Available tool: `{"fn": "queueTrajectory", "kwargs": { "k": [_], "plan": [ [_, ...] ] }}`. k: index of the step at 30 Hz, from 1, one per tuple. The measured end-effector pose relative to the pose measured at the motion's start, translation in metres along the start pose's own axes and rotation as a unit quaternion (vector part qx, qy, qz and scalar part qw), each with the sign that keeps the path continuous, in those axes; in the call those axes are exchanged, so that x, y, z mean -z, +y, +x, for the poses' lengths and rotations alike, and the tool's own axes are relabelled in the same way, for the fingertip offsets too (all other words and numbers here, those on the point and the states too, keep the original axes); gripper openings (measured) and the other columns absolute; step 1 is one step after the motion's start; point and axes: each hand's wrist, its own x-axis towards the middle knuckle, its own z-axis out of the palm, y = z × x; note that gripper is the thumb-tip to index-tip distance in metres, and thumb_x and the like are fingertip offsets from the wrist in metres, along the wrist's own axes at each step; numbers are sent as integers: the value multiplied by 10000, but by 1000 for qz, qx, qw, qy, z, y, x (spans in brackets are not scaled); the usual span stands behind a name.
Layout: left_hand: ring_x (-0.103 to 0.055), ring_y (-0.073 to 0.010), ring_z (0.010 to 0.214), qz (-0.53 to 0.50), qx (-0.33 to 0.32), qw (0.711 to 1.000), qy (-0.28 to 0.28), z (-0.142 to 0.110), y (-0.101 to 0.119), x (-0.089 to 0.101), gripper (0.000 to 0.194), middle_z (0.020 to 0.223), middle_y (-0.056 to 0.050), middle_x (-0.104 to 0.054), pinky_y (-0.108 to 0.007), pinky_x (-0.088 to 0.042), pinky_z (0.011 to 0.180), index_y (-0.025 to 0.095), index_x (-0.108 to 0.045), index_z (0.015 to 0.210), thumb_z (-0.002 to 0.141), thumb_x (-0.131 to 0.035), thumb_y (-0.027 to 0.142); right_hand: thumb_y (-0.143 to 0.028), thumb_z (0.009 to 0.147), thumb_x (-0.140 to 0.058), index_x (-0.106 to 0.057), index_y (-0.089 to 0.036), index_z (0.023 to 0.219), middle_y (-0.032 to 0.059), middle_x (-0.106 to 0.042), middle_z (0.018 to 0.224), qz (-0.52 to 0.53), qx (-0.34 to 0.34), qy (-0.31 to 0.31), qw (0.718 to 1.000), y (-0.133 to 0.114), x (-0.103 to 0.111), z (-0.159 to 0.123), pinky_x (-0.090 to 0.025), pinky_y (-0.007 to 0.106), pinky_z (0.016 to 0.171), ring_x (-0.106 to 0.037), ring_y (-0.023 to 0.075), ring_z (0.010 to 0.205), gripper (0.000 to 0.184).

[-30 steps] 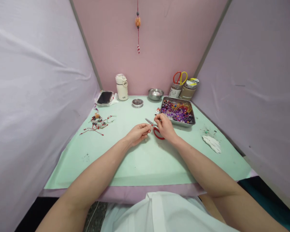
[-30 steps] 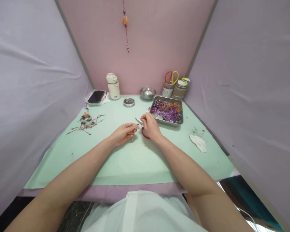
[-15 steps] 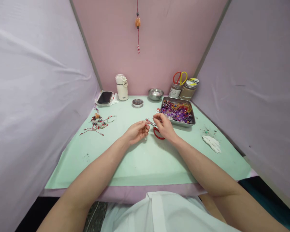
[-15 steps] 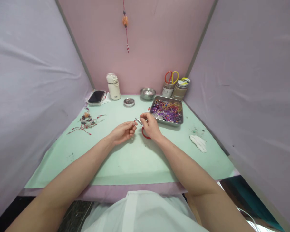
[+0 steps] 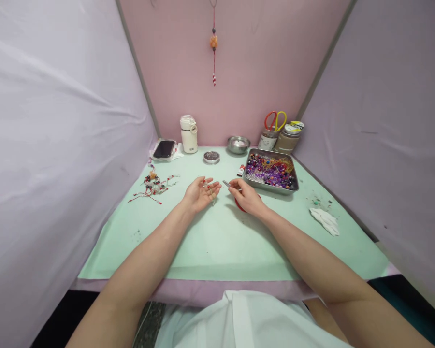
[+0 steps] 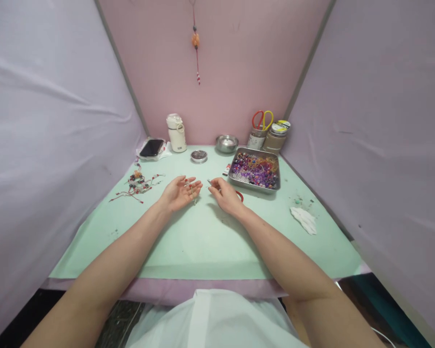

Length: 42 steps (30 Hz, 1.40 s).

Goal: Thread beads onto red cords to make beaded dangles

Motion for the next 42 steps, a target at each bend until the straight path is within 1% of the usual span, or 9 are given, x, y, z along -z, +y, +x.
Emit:
{"fn": "queueTrajectory", "kwargs": {
  "k": [7, 14, 17, 20, 23, 26, 28, 37, 42],
  "plan": [
    [-661, -156, 740, 126, -66, 989, -40, -10, 11, 1, 101, 828, -91, -668, -330, -525, 763, 141, -557, 903, 827, -528, 200, -348, 855, -493, -546, -184, 971, 56, -637, 916, -25, 4, -19, 999, 5, -2, -1, -443, 317, 746, -582, 177, 821, 208],
    [-658, -133, 729, 210, -270, 940, 5, -11, 31, 5, 241, 809, -57, -681, -321, -502, 788, 173, -479, 876, 792, -629, 343, -344, 854, -484, -544, -180, 952, 54, -624, 900, -31, 4, -35, 999, 1, -2, -2, -438, 313, 735, -570, 181, 821, 200],
    [-636, -115, 781, 234, -397, 886, 54, -5, 44, 14, 243, 840, -24, -662, -272, -476, 811, 177, -526, 870, 751, -650, 350, -350, 863, -468, -545, -184, 949, 52, -621, 900, -37, 8, -39, 999, 1, -2, -2, -437, 315, 738, -569, 182, 826, 202],
    [-604, -132, 834, 304, -466, 814, 164, 2, 61, 29, 246, 818, -16, -632, -260, -451, 819, 174, -593, 861, 769, -603, 401, -353, 865, -465, -546, -190, 939, 46, -616, 886, -47, 13, -41, 998, 1, -3, -2, -433, 315, 729, -564, 182, 812, 196],
    [-577, -187, 943, 387, -477, 735, 288, 4, 79, 47, 283, 895, -59, -627, -318, -427, 888, 163, -626, 914, 827, -508, 406, -356, 868, -463, -542, -196, 946, 42, -613, 883, -46, 14, -42, 998, 1, -3, -2, -432, 313, 725, -563, 180, 805, 195],
    [-440, -273, 1197, 450, -457, 627, 442, 2, 90, 59, 369, 1172, -141, -533, -403, -315, 1029, 149, -594, 1080, 756, -615, 323, -360, 870, -466, -539, -200, 958, 41, -614, 894, -42, 16, -39, 998, 2, -4, -2, -433, 312, 729, -566, 179, 810, 197],
    [-379, -310, 1250, 447, -439, 602, 496, -1, 92, 60, 469, 1291, -175, -432, -441, -313, 1025, 144, -534, 1184, 747, -622, 293, -360, 872, -464, -540, -201, 965, 42, -615, 900, -41, 18, -37, 998, 3, -4, -2, -434, 313, 732, -566, 178, 814, 200],
    [-393, -296, 1221, 532, -434, 602, 407, 0, 63, 38, 361, 1246, -131, -441, -434, -309, 1020, 194, -550, 1119, 767, -584, 268, -304, 866, -473, -586, -199, 855, 41, -619, 854, -66, 48, -48, 996, -2, 0, -2, -427, 317, 741, -566, 177, 792, 155],
    [-419, -295, 1180, 584, -404, 618, 337, 4, 41, 28, 297, 1205, -114, -466, -434, -329, 996, 208, -582, 1062, 772, -571, 271, -311, 832, -510, -596, -183, 867, 67, -635, 862, -40, 34, 74, 996, 0, 22, 9, -440, 344, 755, -571, 195, 794, 158]
  ]
}}
